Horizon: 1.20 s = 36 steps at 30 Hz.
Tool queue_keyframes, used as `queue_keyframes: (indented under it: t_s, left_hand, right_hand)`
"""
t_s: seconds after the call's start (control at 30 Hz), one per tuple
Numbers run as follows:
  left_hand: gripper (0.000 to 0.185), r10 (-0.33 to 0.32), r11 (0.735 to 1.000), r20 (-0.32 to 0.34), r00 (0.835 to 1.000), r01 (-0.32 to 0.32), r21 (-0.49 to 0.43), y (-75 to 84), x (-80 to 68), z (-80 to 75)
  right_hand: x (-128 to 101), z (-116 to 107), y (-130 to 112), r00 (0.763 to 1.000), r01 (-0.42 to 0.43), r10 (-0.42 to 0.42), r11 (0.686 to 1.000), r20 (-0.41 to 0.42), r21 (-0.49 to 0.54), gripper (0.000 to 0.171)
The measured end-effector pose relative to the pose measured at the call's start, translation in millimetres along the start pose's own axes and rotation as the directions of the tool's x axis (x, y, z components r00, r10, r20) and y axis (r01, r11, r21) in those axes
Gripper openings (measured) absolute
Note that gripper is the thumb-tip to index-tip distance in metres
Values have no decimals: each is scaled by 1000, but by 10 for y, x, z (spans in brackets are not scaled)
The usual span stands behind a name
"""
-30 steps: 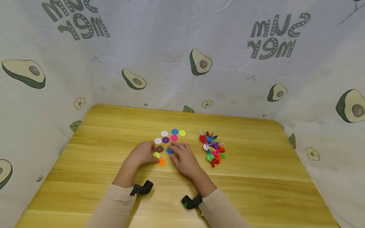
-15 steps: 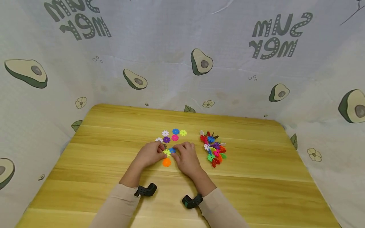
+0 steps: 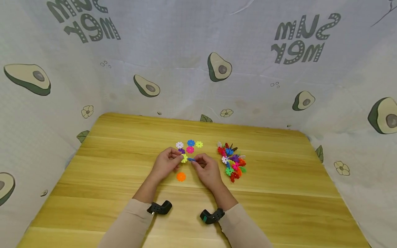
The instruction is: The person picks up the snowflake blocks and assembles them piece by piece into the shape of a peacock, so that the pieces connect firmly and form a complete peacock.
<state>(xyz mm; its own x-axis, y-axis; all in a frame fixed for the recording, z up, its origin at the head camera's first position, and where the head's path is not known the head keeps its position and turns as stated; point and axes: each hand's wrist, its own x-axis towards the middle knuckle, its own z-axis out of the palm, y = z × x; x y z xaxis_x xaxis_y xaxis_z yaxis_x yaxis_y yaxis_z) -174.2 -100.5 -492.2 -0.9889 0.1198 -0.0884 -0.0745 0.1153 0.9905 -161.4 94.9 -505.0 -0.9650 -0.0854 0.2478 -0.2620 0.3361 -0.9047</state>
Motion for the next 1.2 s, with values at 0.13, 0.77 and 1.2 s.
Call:
queue_keyframes:
  t_s: [0.13,0.77,1.2]
  left_hand:
    - [20,-25,996,15,1000,27,-86,-8,22,-10]
    - [8,-66,958,78,995,85,-274,-40,54,-22]
    - [8,-82,929,103,991,114,-352,-35,43,7]
  right_hand:
    - [-5,10,-12,1000,-11,11,1000,-1,16,6]
    - [-10,25,-7,1000,-19,18,998,3,63,6]
    - [-14,48,-35,1000,-19,18,996,2,86,6]
